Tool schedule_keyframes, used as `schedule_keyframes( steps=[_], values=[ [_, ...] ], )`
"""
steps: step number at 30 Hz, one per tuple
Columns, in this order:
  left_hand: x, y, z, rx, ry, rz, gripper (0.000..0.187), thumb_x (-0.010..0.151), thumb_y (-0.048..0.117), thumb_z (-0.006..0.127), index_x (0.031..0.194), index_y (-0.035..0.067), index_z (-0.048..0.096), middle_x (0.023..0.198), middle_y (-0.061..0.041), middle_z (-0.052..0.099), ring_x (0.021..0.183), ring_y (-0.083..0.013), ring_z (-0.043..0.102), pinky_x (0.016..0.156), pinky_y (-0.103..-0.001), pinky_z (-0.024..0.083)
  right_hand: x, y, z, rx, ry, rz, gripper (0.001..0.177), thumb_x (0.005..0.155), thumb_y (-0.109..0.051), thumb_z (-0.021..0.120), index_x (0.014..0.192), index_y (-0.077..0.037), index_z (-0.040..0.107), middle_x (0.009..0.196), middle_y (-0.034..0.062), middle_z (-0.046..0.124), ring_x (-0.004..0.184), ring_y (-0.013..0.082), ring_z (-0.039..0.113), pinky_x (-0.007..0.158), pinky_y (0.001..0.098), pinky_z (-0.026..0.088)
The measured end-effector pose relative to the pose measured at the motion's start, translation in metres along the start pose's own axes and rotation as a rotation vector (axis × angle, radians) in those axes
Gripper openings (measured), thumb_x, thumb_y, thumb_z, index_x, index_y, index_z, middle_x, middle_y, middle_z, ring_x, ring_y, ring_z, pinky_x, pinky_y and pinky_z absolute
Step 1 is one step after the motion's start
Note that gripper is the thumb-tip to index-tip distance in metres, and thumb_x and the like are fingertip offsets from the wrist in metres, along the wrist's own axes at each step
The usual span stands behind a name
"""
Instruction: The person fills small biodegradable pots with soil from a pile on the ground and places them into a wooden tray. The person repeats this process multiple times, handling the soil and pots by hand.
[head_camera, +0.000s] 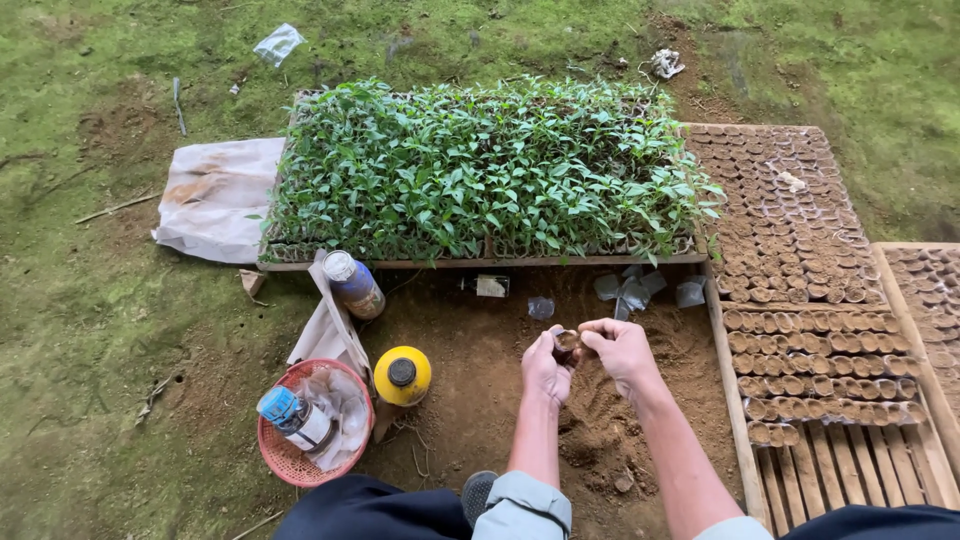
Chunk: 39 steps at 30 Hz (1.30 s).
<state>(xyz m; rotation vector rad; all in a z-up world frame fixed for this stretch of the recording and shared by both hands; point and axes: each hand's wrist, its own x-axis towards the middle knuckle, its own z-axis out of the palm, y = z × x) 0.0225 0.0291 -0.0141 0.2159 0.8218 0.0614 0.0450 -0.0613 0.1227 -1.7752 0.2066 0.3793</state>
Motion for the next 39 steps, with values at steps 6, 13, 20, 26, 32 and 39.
schedule_keyframes(
  steps=[6, 13, 20, 26, 32, 39],
  values=[
    [-0.011, 0.001, 0.006, -0.011, -0.008, 0.046, 0.033, 0.108, 0.025, 0.053, 0.126, 0.001, 0.065, 0.109, -0.023, 0.07, 0.09, -0.031, 0.069, 0.08, -0.048, 0.066, 0.004, 0.004, 0.006, -0.138, 0.022, -0.11, 0.02, 0.083, 0.0, 0.073, 0.1, -0.005, 0.082, 0.08, 0.0093, 0.075, 0.074, 0.0105, 0.061, 0.066, 0.0282, 0.054],
    [-0.012, -0.002, 0.008, -0.078, 0.003, 0.032, 0.03, 0.107, 0.022, 0.054, 0.122, 0.0, 0.066, 0.105, -0.023, 0.068, 0.091, -0.033, 0.068, 0.081, -0.051, 0.065, -0.007, -0.012, 0.015, -0.321, 0.041, -0.077, 0.022, 0.082, -0.008, 0.07, 0.098, -0.013, 0.084, 0.074, 0.0109, 0.077, 0.072, 0.0155, 0.068, 0.068, 0.0312, 0.055],
    [-0.007, -0.002, 0.005, -0.062, 0.01, 0.007, 0.03, 0.107, 0.025, 0.054, 0.12, 0.003, 0.069, 0.108, -0.024, 0.067, 0.092, -0.0358, 0.069, 0.081, -0.054, 0.065, 0.003, 0.007, 0.003, -0.562, 0.1, -0.03, 0.024, 0.08, -0.027, 0.073, 0.102, -0.032, 0.083, 0.087, -0.0017, 0.081, 0.09, 0.0171, 0.077, 0.083, 0.035, 0.059],
    [-0.025, -0.001, 0.015, -0.077, -0.026, 0.014, 0.029, 0.107, 0.021, 0.055, 0.12, -0.001, 0.068, 0.107, -0.024, 0.067, 0.092, -0.0337, 0.071, 0.083, -0.05, 0.065, 0.04, 0.063, 0.008, -0.515, 0.125, 0.013, 0.036, 0.079, -0.032, 0.077, 0.113, -0.023, 0.08, 0.104, 0.0069, 0.08, 0.099, 0.0255, 0.075, 0.089, 0.0425, 0.058],
    [-0.019, -0.002, 0.007, -0.093, -0.009, 0.011, 0.03, 0.107, 0.022, 0.054, 0.119, -0.001, 0.069, 0.107, -0.023, 0.067, 0.092, -0.032, 0.07, 0.083, -0.05, 0.065, 0.026, 0.058, 0.008, -0.51, 0.178, -0.032, 0.041, 0.08, -0.034, 0.076, 0.118, -0.017, 0.078, 0.113, 0.013, 0.078, 0.108, 0.0316, 0.073, 0.096, 0.0457, 0.056],
    [-0.037, 0.012, 0.012, -0.221, 0.118, -0.062, 0.032, 0.109, 0.02, 0.048, 0.123, -0.008, 0.058, 0.11, -0.02, 0.059, 0.089, -0.0228, 0.055, 0.076, -0.033, 0.053, -0.021, 0.132, 0.01, -1.135, -0.188, -0.056, 0.027, 0.099, -0.009, 0.061, 0.122, 0.004, 0.056, 0.103, 0.0198, 0.065, 0.083, 0.0265, 0.066, 0.081, 0.0363, 0.067]
  ],
)
